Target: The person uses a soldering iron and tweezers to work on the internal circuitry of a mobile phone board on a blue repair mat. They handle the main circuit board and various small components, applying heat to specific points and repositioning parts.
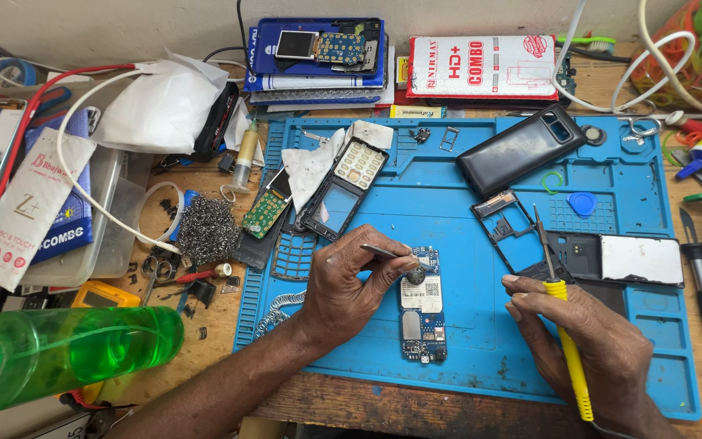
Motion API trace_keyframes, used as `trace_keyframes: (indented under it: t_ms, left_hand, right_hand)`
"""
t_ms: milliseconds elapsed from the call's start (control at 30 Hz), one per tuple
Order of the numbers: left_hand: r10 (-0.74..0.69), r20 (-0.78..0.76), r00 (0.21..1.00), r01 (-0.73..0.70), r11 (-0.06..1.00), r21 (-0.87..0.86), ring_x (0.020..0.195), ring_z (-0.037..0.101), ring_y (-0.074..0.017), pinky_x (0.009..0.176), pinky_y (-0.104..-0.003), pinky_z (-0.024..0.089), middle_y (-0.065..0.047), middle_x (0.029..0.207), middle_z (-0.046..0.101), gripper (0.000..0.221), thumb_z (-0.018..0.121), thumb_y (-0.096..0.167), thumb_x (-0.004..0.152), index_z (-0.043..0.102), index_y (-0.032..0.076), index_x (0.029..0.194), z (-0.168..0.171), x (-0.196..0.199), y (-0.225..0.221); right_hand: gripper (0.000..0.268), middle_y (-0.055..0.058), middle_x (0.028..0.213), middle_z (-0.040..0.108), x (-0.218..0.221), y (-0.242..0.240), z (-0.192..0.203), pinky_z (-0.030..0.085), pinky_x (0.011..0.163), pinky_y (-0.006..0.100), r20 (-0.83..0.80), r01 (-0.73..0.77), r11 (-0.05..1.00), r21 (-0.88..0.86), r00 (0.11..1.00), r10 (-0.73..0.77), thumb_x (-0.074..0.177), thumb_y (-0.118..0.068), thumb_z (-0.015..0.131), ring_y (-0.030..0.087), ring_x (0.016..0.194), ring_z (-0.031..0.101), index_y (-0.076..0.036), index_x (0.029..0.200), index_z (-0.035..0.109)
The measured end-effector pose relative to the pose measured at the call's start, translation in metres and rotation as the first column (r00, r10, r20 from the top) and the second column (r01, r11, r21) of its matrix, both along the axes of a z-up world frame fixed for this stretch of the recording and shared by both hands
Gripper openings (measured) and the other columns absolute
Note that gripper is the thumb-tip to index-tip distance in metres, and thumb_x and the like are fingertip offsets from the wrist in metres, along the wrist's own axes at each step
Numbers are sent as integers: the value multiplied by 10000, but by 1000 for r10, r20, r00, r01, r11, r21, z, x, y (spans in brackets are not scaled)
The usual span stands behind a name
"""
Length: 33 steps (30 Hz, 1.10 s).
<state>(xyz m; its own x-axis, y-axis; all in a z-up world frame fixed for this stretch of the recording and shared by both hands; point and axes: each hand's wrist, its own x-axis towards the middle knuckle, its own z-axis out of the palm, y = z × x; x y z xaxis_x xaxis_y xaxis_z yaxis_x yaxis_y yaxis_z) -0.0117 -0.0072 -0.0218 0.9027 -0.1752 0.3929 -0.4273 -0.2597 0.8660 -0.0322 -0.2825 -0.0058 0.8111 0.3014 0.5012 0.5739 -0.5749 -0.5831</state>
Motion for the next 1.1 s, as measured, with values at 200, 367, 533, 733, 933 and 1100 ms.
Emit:
trace_keyframes:
  t_ms: [200, 367, 533, 733, 933, 1100]
  left_hand:
    - [2, -32, 999, -2, 1000, -3, 889, 778, -123, 716, -216, 694, -54, 931, 730, 75, 717, 128, 981, 669, 77, 1007, -1, 0, 0]
    - [1, -31, 1000, -2, 1000, -18, 908, 777, -120, 743, -216, 698, -50, 942, 724, 80, 712, 138, 990, 663, 76, 1006, 0, 0, 0]
    - [2, -25, 1000, -3, 999, -33, 890, 767, -120, 738, -237, 694, -60, 940, 711, 75, 720, 113, 983, 674, 55, 994, 2, 0, 1]
    - [-5, -22, 1000, 0, 977, -215, 939, 765, -174, 801, -298, 653, -106, 972, 720, 61, 666, 57, 1014, 641, 8, 1041, -13, -2, 9]
    - [106, -140, 984, -143, 947, -288, 917, 767, -213, 783, -320, 676, -149, 997, 730, 158, 660, 111, 989, 632, -22, 1067, -8, -16, 9]
    - [-71, -354, 933, -67, 930, -363, 885, 790, -251, 695, -374, 715, -179, 947, 737, 158, 647, 94, 947, 665, -37, 1035, 8, -19, 9]
  right_hand:
    - [356, 111, 1106, 769, 1, 0, 0, 649, 836, 302, 4, -4, 1000, -11, 1000, 4, 822, -54, 802, 221, 1036, 774, -106, 1132, 636]
    - [361, 109, 1108, 769, 1, 0, 0, 649, 844, 303, 7, -14, 1000, -11, 1000, 14, 823, -55, 802, 221, 1040, 775, -106, 1136, 631]
    - [382, 116, 1114, 765, 1, 2, 4, 645, 834, 299, 4, -14, 1000, -13, 1000, 14, 811, -45, 802, 221, 1030, 773, -101, 1149, 634]
    - [303, 102, 1099, 778, 0, -15, 7, 618, 786, 294, 162, 126, 992, -22, 979, -121, 861, -26, 806, 174, 962, 771, -103, 1098, 634]
    - [114, 103, 1153, 769, -8, -102, 55, 629, 902, 269, 192, 670, 741, -47, 734, -652, 1087, -3, 745, 184, 1044, 772, -38, 1154, 660]
    - [189, 144, 1065, 765, -11, -136, 57, 605, 783, 344, 70, 665, 710, -234, 740, -669, 960, -33, 715, 245, 923, 769, -44, 1148, 700]
